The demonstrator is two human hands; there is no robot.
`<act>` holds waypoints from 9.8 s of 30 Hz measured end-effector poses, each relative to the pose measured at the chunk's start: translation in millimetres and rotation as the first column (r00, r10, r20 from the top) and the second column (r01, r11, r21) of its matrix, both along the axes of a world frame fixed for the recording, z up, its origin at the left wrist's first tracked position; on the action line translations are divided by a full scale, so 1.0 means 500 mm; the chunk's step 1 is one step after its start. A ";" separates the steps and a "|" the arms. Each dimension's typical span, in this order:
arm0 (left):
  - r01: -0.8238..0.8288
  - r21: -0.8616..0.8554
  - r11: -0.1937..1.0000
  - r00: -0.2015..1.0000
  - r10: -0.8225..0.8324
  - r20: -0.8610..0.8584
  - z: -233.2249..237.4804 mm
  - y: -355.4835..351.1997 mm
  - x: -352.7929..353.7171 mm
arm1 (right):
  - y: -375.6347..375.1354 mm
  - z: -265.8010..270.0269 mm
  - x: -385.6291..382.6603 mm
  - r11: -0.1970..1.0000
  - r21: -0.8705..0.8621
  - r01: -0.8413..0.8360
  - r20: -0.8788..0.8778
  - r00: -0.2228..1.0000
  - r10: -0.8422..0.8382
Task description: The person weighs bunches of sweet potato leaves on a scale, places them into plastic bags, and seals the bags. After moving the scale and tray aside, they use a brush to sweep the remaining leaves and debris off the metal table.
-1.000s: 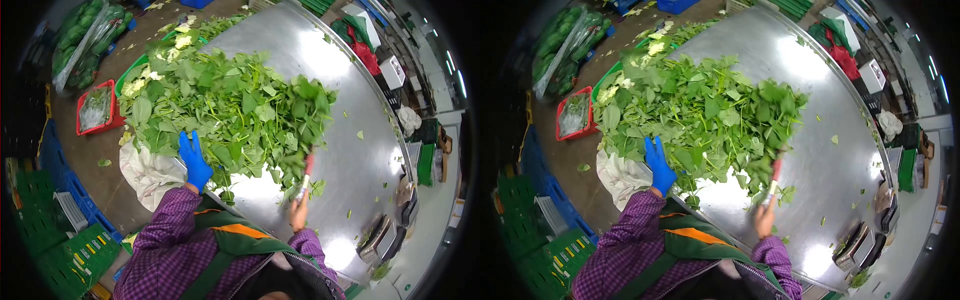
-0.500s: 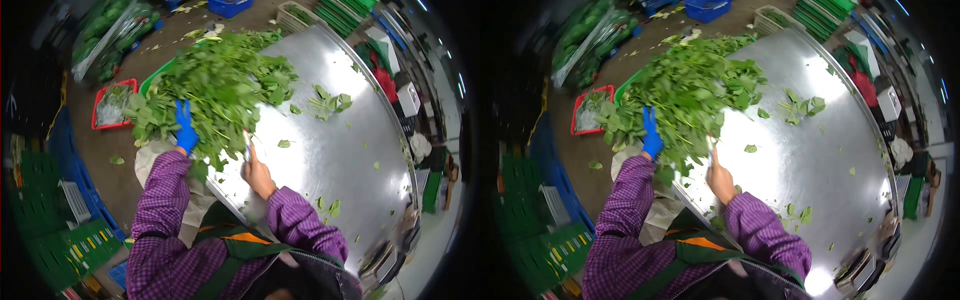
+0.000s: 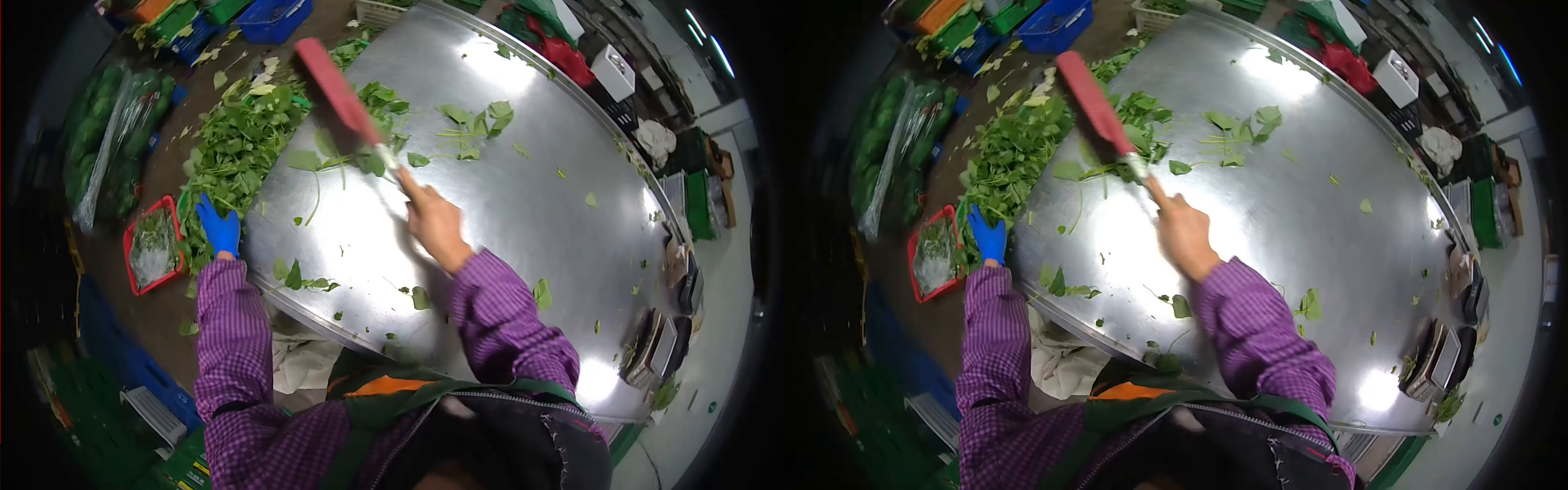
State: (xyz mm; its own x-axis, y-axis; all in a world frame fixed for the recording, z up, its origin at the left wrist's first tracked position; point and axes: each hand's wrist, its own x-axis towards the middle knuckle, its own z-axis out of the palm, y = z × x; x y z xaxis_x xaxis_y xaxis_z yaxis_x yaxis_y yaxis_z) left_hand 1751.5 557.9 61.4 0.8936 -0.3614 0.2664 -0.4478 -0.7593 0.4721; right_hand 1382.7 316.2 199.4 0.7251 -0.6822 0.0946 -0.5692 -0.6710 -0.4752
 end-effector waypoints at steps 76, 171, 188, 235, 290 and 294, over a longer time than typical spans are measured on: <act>0.864 0.197 0.463 0.472 -0.882 0.001 0.010 -0.531 -1.715 | -0.699 -0.193 -1.669 0.229 0.436 0.870 0.328 0.083 -0.941; 0.841 -0.422 0.340 0.283 -0.940 -0.193 0.027 -0.478 -1.530 | -0.557 -0.148 -0.923 0.801 0.247 0.546 0.376 0.707 -0.598; 0.052 0.140 0.989 0.993 -0.036 -0.110 0.051 0.062 -0.560 | -0.656 -0.257 -0.048 0.778 0.236 0.582 0.195 0.756 -0.625; -0.128 0.293 0.947 0.948 0.030 0.316 -0.087 0.156 -0.482 | -0.120 -0.164 -0.771 0.853 0.254 0.456 0.520 0.679 -0.518; 0.573 -0.177 0.800 0.802 -0.502 0.325 0.052 0.011 -0.949 | 0.243 0.035 -1.421 0.594 0.093 0.799 0.526 0.467 -0.711; 0.648 -0.252 0.718 0.759 -0.637 0.137 0.056 -0.013 -1.234 | 0.284 0.082 -1.848 0.276 -0.034 0.961 0.477 0.258 -0.840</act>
State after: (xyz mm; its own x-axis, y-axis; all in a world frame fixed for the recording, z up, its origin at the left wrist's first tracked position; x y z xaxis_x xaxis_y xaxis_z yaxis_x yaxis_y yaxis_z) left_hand 1134.6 551.2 89.4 0.4603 -0.7540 0.4687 -0.8026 -0.1278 0.5826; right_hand 458.8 458.3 240.2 -0.4780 -0.7534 0.4516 -0.7423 0.0715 -0.6662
